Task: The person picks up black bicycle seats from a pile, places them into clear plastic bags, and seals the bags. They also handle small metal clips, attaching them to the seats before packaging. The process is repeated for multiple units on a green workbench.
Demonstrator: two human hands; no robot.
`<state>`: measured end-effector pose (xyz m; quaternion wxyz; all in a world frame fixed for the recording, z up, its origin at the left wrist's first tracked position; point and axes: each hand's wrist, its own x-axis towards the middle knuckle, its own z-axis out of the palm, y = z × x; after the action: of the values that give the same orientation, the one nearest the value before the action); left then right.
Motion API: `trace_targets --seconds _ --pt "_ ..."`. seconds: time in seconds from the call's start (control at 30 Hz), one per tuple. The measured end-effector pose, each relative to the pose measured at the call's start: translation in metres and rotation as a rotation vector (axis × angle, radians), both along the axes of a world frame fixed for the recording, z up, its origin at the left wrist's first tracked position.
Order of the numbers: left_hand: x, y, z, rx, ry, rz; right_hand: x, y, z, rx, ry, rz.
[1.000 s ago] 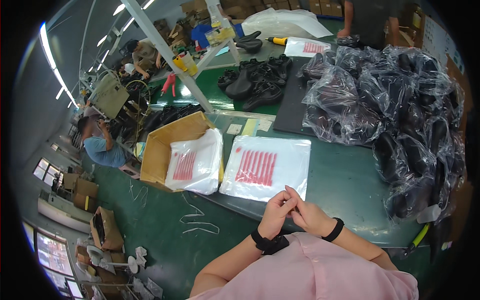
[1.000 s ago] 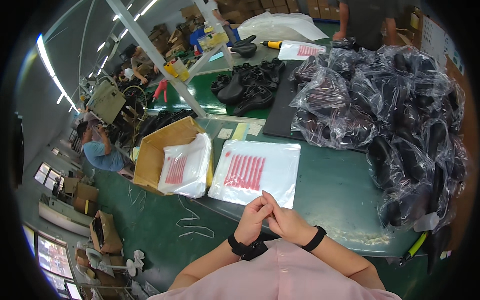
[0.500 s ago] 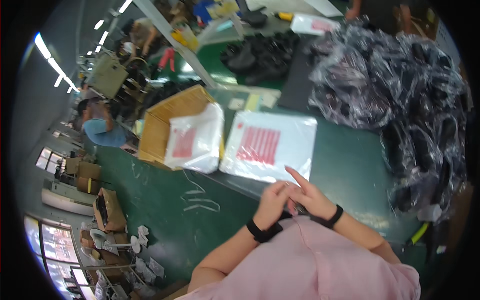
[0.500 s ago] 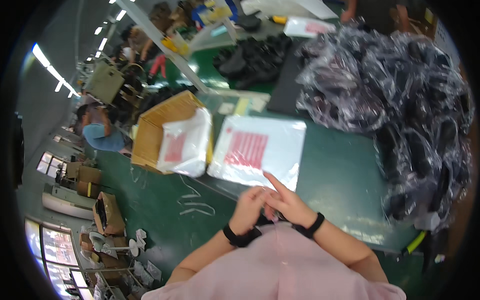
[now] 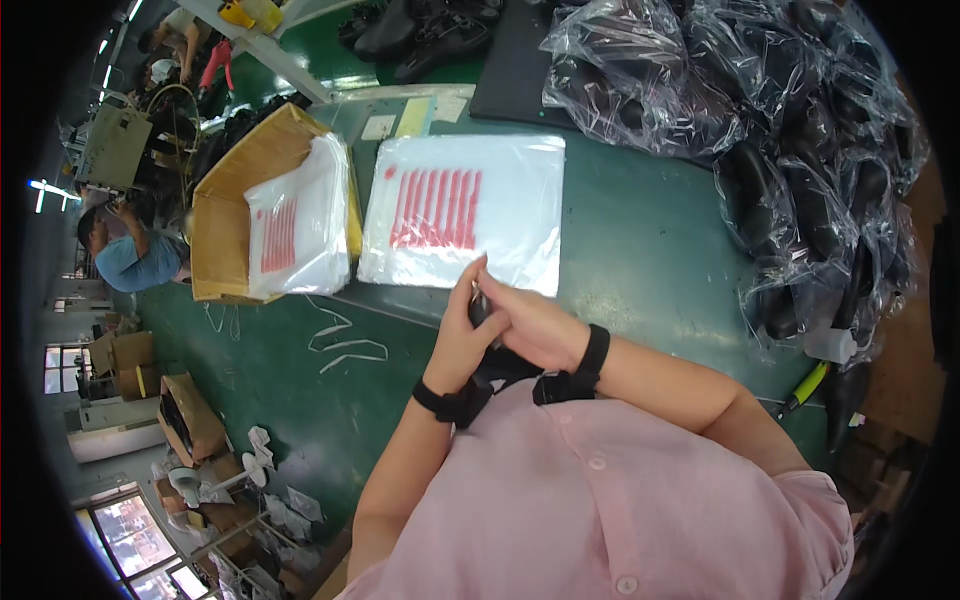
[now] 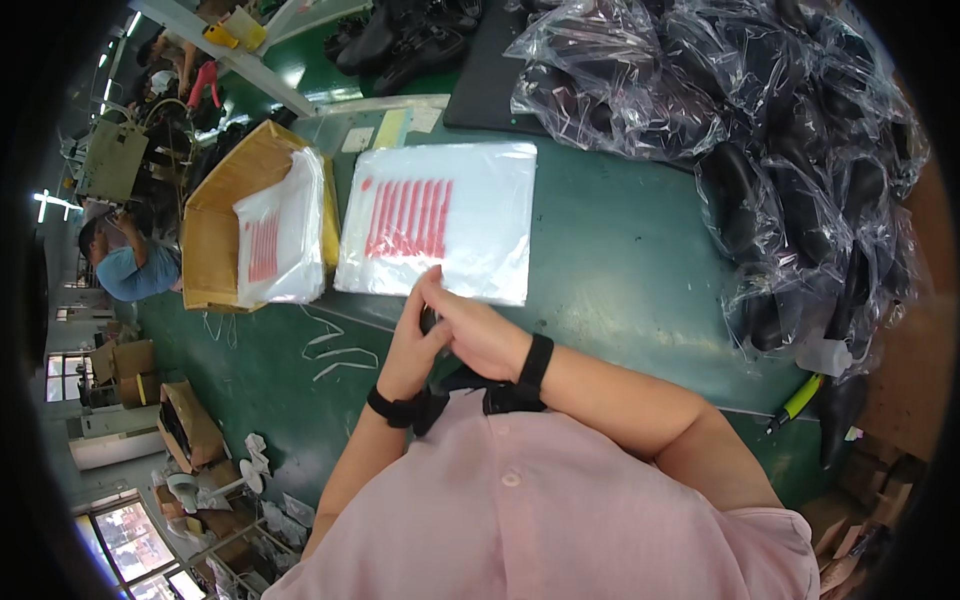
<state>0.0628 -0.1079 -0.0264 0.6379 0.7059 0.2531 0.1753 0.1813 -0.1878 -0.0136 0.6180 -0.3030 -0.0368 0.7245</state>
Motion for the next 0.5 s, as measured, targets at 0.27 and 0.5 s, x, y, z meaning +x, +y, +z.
trace_targets --seconds 0.27,0.5 --pt "-0.189 0.019 -0.098 -0.003 0.688 -0.106 0.067 -0.010 -0.032 0.204 -0.710 0.365" --pt "-0.243 -0.008 -0.091 -0.799 0.743 -0.001 0.184 0.057 0.004 0.027 -0.747 0.136"
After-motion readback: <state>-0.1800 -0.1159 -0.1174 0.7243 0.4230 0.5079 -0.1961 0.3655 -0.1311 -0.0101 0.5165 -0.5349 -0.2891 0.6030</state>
